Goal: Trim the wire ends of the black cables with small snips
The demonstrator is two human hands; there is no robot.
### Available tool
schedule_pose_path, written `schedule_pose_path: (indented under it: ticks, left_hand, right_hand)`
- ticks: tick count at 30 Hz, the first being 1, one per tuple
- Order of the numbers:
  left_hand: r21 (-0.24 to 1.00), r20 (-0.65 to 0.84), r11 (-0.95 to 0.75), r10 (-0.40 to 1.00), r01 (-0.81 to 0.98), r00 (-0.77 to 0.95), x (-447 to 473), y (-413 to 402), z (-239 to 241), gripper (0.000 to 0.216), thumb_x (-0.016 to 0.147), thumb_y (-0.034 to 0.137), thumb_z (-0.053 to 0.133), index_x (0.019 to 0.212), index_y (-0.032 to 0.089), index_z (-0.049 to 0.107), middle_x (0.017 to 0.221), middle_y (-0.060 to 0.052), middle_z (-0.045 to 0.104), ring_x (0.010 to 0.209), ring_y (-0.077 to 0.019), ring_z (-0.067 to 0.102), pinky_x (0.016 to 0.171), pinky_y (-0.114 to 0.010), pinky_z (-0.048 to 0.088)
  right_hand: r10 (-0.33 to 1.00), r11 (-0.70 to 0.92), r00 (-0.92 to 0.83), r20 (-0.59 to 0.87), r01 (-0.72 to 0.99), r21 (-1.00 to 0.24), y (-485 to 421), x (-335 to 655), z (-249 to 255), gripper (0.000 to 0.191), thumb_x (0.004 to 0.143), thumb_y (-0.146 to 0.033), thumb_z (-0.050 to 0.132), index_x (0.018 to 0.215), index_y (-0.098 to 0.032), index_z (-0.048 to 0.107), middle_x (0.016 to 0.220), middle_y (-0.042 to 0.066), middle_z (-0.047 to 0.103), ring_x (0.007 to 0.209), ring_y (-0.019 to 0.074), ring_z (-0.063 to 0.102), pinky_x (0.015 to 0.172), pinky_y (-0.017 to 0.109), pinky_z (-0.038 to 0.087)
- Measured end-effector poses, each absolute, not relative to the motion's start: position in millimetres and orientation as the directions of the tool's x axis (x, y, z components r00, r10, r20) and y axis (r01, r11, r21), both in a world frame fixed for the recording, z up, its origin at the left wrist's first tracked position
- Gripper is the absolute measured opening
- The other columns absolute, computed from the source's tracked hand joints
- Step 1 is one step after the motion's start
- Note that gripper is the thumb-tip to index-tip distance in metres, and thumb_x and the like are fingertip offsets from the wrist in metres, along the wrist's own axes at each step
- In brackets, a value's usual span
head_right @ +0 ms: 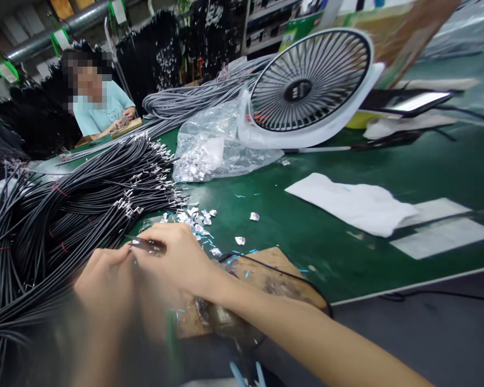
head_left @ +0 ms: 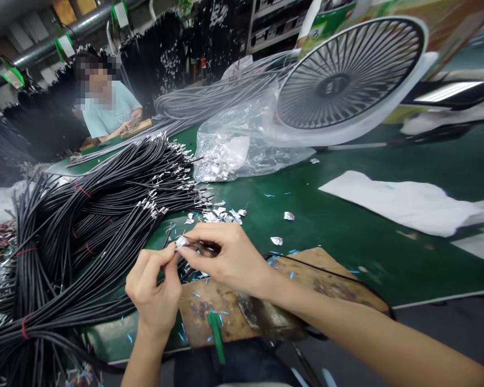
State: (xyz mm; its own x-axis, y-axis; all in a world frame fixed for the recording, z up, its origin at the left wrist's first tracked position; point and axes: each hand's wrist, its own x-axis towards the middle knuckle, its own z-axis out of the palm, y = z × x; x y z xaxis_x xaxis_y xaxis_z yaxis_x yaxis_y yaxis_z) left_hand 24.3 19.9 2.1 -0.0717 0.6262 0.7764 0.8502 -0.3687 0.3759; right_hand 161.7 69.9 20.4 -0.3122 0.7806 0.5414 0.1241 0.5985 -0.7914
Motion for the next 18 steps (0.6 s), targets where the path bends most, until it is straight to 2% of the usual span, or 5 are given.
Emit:
schedule_pose_path:
  ticks: [3,7,10,15,18]
  left_hand:
    - [0.334,0.793,-0.394,0.608,0.856,-0.03,27,21,3,0.012,0.08,0.009,0.06,0.08,0.019,0.067,0.069,0.001,0.067,0.06,-0.0085,0.06,0.057,-0.02,0.047]
    - [0.371,0.779,-0.384,0.624,0.846,-0.059,27,21,3,0.01,0.079,0.011,0.062,0.08,0.019,0.068,0.068,0.002,0.065,0.059,-0.008,0.06,0.056,-0.019,0.046]
    - [0.404,0.76,-0.374,0.646,0.835,-0.078,26,21,4,0.009,0.081,0.014,0.062,0.083,0.02,0.069,0.068,0.002,0.064,0.06,-0.0079,0.059,0.056,-0.019,0.046]
    - [0.432,0.711,-0.356,0.7,0.829,-0.07,21,22,4,0.015,0.081,0.019,0.063,0.095,0.021,0.069,0.078,0.001,0.066,0.067,-0.0091,0.061,0.064,-0.02,0.048]
    - [0.494,0.687,-0.329,0.715,0.805,-0.129,17,21,2,0.012,0.081,0.02,0.063,0.091,0.021,0.067,0.079,0.001,0.067,0.069,-0.0103,0.062,0.065,-0.021,0.048]
  right_hand:
    - [0.811,0.553,-0.314,0.493,0.142,-0.821,69,160,20,0.017,0.071,-0.01,0.055,0.056,-0.013,0.063,0.048,-0.004,0.048,0.045,0.0059,0.036,0.045,0.019,0.03]
    - [0.821,0.54,-0.317,0.476,0.159,-0.826,68,161,20,0.019,0.067,-0.007,0.051,0.053,-0.012,0.062,0.047,-0.005,0.043,0.045,0.0055,0.033,0.044,0.019,0.027]
    - [0.811,0.554,-0.319,0.49,0.149,-0.819,69,163,21,0.02,0.07,-0.01,0.052,0.054,-0.012,0.062,0.046,-0.005,0.042,0.045,0.0056,0.033,0.044,0.019,0.026]
    - [0.765,0.621,-0.322,0.557,0.144,-0.77,71,165,21,0.02,0.078,-0.012,0.054,0.06,-0.011,0.063,0.052,-0.002,0.052,0.047,0.0057,0.037,0.046,0.019,0.03]
    - [0.761,0.625,-0.32,0.564,0.131,-0.769,72,165,22,0.023,0.082,-0.016,0.053,0.061,-0.012,0.062,0.055,-0.001,0.055,0.048,0.0064,0.04,0.047,0.018,0.032]
